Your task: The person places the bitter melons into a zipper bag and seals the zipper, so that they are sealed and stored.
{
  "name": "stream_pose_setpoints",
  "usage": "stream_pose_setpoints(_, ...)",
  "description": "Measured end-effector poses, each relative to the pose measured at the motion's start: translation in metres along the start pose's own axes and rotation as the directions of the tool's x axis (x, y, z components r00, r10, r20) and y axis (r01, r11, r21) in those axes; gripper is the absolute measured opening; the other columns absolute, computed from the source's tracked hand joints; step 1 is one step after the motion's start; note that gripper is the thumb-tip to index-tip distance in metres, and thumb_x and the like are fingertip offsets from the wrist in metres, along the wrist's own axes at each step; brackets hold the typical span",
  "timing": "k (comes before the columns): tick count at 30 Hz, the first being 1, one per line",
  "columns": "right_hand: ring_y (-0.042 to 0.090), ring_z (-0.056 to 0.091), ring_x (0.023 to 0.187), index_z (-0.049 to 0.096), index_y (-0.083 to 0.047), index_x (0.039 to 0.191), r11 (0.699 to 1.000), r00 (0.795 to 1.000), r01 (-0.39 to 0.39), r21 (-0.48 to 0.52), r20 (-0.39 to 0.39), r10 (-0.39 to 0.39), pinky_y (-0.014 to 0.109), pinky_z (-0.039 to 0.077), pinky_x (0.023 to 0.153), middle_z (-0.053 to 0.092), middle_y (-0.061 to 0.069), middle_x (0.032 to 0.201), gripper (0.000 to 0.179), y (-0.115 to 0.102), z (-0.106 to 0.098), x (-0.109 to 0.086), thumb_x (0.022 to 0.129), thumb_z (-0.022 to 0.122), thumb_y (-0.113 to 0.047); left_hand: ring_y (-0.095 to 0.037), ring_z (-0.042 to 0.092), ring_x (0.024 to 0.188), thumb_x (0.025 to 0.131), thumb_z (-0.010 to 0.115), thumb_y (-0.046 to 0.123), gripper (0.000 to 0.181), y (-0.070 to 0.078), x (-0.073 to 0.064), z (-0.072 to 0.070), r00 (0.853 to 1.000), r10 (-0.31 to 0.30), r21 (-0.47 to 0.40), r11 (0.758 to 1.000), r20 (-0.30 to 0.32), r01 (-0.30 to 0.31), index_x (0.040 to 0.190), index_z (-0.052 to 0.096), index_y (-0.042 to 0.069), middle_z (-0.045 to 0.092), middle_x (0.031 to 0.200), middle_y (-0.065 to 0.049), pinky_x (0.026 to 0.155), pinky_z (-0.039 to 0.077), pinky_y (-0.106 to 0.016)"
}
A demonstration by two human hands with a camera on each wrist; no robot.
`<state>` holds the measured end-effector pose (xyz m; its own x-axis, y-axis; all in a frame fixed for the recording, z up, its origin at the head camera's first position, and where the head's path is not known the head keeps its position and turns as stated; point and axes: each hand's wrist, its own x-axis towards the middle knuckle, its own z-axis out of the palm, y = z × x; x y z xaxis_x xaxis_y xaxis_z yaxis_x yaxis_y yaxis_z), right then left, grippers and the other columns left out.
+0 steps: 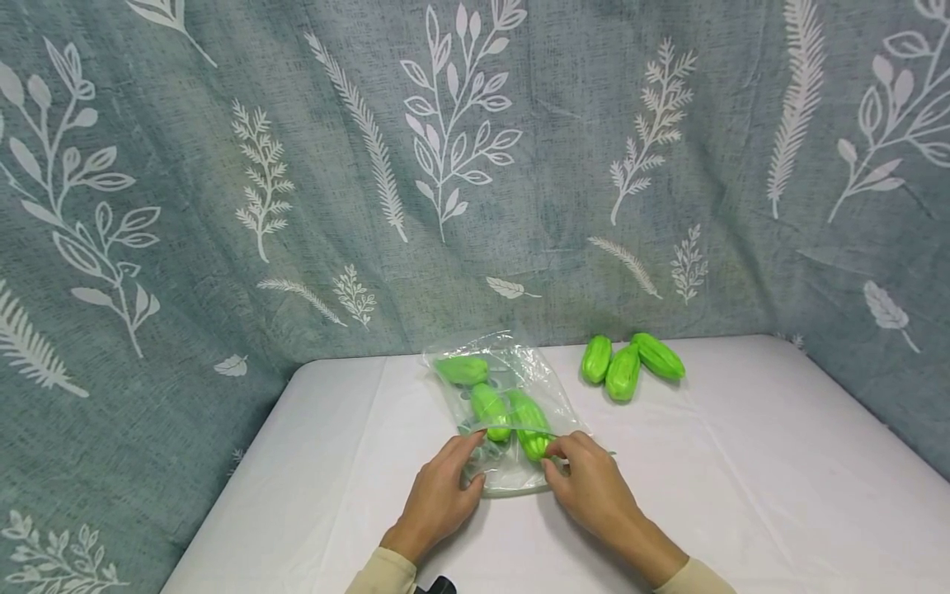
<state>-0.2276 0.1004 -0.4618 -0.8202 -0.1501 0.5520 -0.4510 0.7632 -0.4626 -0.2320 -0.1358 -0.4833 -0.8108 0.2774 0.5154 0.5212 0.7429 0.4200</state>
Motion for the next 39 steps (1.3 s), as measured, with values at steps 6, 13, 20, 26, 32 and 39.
stream_pose_setpoints(6,0.017,0.065,0.080,0.074,-0.007,0.094,1.000,1.000,-0.003,-0.012,0.011,0.004,0.035,0.056,0.070,0.066,0.003,0.091,0.014,-0.0020,-0.0011,-0.0007,0.080,0.077,-0.008,-0.015,0.066,0.108,0.083,0.075,0.014,0.063,0.0007,0.0000,0.0003,1.000,-0.005,0.007,1.000,-0.002,0.005,0.142,0.054,0.020,0.063,0.127,0.004,0.087,0.056,-0.037)
stream_pose_setpoints(13,0.011,0.067,0.082,0.073,-0.016,0.087,1.000,0.997,-0.006,-0.016,0.073,0.007,0.033,0.056,0.072,0.066,-0.009,0.084,0.005,-0.0040,-0.0010,-0.0008,0.082,0.076,-0.016,-0.016,0.062,0.118,0.085,0.074,0.014,0.063,0.0018,0.0001,-0.0007,1.000,-0.025,0.006,1.000,0.016,0.025,0.144,0.053,0.020,0.062,0.131,0.004,0.097,0.052,-0.036)
stream_pose_setpoints(20,0.012,0.068,0.084,0.075,-0.017,0.089,1.000,0.993,0.018,-0.004,0.116,-0.017,0.035,0.056,0.076,0.068,-0.010,0.085,0.006,-0.0031,0.0004,-0.0012,0.083,0.075,-0.018,-0.016,0.063,0.117,0.085,0.074,0.014,0.063,0.0005,0.0004,-0.0006,1.000,-0.019,0.004,1.000,0.017,0.019,0.144,0.053,0.020,0.062,0.131,0.004,0.095,0.053,-0.037)
stream_pose_setpoints(26,0.012,0.067,0.087,0.075,-0.014,0.096,0.999,0.992,0.041,0.006,0.115,-0.042,0.034,0.056,0.075,0.070,-0.006,0.093,0.012,-0.0021,0.0005,-0.0016,0.084,0.074,-0.017,-0.016,0.063,0.117,0.085,0.074,0.015,0.063,-0.0009,-0.0001,0.0002,1.000,-0.013,0.007,1.000,0.014,0.013,0.144,0.053,0.021,0.062,0.131,0.004,0.095,0.053,-0.036)
stream_pose_setpoints(32,0.020,0.068,0.102,0.074,-0.008,0.104,0.997,0.990,0.067,0.024,0.121,-0.069,0.040,0.055,0.088,0.072,0.002,0.108,0.021,-0.0009,0.0011,-0.0019,0.085,0.074,-0.015,-0.016,0.063,0.117,0.085,0.074,0.015,0.063,-0.0013,-0.0003,0.0007,1.000,-0.002,0.010,1.000,0.002,0.002,0.144,0.053,0.021,0.062,0.131,0.004,0.094,0.054,-0.036)
stream_pose_setpoints(39,0.031,0.064,0.116,0.072,-0.003,0.114,0.996,0.985,0.091,0.013,0.146,-0.092,0.046,0.049,0.101,0.068,0.012,0.123,0.032,-0.0012,0.0010,-0.0035,0.086,0.074,-0.016,-0.015,0.063,0.116,0.084,0.074,0.014,0.062,-0.0016,-0.0002,0.0008,1.000,0.002,0.005,1.000,-0.003,-0.002,0.143,0.054,0.021,0.063,0.129,0.005,0.093,0.054,-0.036)
